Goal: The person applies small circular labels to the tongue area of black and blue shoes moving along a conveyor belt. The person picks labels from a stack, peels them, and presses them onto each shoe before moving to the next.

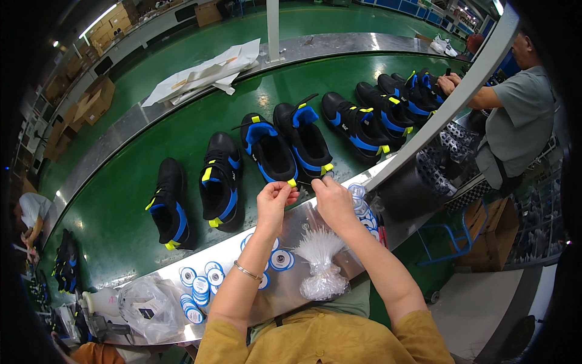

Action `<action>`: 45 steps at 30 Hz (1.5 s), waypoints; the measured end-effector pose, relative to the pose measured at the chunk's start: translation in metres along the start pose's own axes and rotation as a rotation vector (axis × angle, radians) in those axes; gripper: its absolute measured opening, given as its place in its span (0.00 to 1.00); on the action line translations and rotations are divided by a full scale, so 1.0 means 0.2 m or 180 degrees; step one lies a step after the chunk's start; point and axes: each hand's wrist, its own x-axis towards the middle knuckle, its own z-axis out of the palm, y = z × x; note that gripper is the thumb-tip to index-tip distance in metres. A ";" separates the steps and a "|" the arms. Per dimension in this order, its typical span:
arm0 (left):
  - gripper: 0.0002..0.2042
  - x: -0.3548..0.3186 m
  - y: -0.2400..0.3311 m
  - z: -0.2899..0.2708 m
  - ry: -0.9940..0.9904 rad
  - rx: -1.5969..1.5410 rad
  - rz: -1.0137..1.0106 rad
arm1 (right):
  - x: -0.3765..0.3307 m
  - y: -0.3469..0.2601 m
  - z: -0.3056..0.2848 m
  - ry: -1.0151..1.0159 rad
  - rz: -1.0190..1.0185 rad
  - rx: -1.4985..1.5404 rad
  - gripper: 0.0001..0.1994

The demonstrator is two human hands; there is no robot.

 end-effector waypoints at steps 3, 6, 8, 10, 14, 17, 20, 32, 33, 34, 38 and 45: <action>0.07 0.01 0.01 0.00 -0.0039 -0.0086 -0.0075 | 0.03 0.01 0.02 -0.0025 -0.0174 0.0040 0.06; 0.07 0.02 0.00 0.00 -0.0026 -0.0118 -0.0128 | 0.07 -0.02 0.03 -0.0179 -0.0460 0.0180 0.07; 0.06 0.02 0.00 0.00 -0.0004 -0.0104 -0.0153 | 0.08 -0.04 0.05 -0.0254 -0.0444 0.0192 0.07; 0.05 0.02 0.00 -0.01 -0.0014 -0.0090 -0.0124 | 0.09 -0.04 0.06 -0.0316 -0.0406 0.0302 0.06; 0.04 0.00 0.00 -0.04 0.0175 0.0165 0.0144 | 0.07 -0.04 0.08 -0.0323 -0.0197 0.0834 0.06; 0.04 -0.04 0.03 -0.07 0.0506 0.0358 0.0759 | 0.07 -0.02 0.05 -0.0219 -0.0067 0.1372 0.07; 0.03 -0.06 0.09 -0.03 0.0349 0.0567 0.1302 | 0.10 -0.02 0.02 -0.0066 0.0034 0.1777 0.07; 0.03 0.00 0.02 0.02 -0.0192 0.0778 0.1095 | 0.18 0.00 -0.01 -0.0683 0.1664 0.4045 0.05; 0.03 0.01 0.02 0.02 -0.0181 0.0748 0.1081 | 0.18 0.00 -0.01 -0.0676 0.1662 0.3982 0.04; 0.03 0.00 0.03 0.02 -0.0171 0.0717 0.1067 | 0.18 0.01 -0.01 -0.0669 0.1658 0.3919 0.04; 0.04 -0.01 0.06 0.03 -0.0146 0.0812 0.0943 | 0.17 -0.03 0.04 -0.0654 0.1496 0.4073 0.07; 0.04 -0.03 0.06 0.00 -0.0030 0.1076 0.1084 | 0.18 -0.03 0.13 -0.0444 0.1199 0.4125 0.03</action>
